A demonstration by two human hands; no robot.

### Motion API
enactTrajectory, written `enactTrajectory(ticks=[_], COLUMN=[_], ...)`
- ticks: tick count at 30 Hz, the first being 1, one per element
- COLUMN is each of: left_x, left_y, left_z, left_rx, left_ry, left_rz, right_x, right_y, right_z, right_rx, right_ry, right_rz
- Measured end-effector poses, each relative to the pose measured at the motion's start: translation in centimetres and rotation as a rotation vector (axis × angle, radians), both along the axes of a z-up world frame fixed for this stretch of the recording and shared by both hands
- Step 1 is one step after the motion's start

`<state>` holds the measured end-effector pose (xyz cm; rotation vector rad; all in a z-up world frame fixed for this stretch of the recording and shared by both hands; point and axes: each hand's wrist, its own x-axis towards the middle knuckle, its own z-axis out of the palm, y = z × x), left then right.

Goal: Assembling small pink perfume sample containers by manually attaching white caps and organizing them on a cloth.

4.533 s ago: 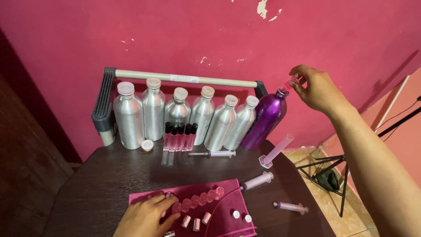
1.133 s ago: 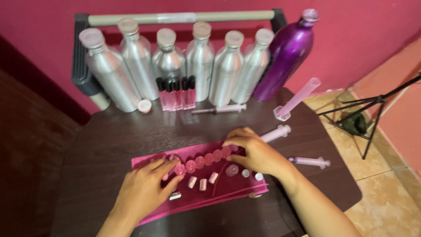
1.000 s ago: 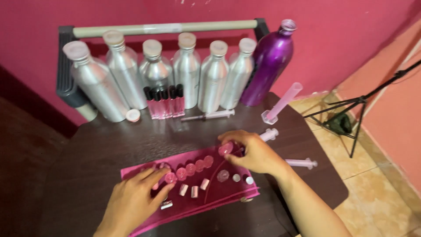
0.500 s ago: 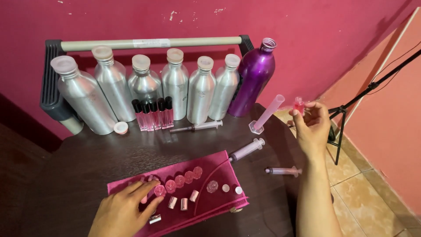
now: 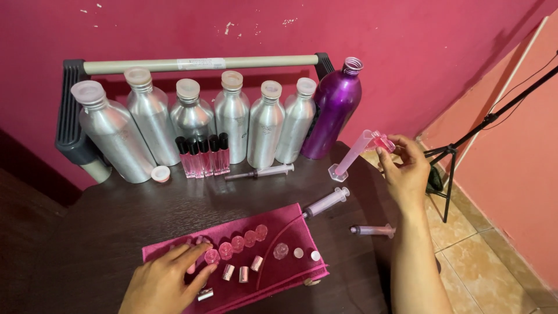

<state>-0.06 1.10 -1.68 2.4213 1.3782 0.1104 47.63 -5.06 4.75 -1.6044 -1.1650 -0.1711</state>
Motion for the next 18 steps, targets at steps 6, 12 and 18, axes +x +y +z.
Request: enactTrajectory(ticks=[6,12,18], left_x=[-0.2,0.0,0.1], left_y=[0.1,0.4,0.3], left_z=[-0.9,-0.6,-0.1], left_rx=[0.018,-0.05,-0.055], left_ry=[-0.011,0.02,0.021], left_rz=[0.005,-0.021,-0.009], right_x=[-0.9,0.5,0.4], right_y=[-0.5,-0.6,-0.4], right_z=[2.9,4.1,4.9], right_rx=[-0.092,-0.147,-0.208], right_ry=[-0.161,-0.243,-0.209], right_rz=[-0.054,-0.044,-0.039])
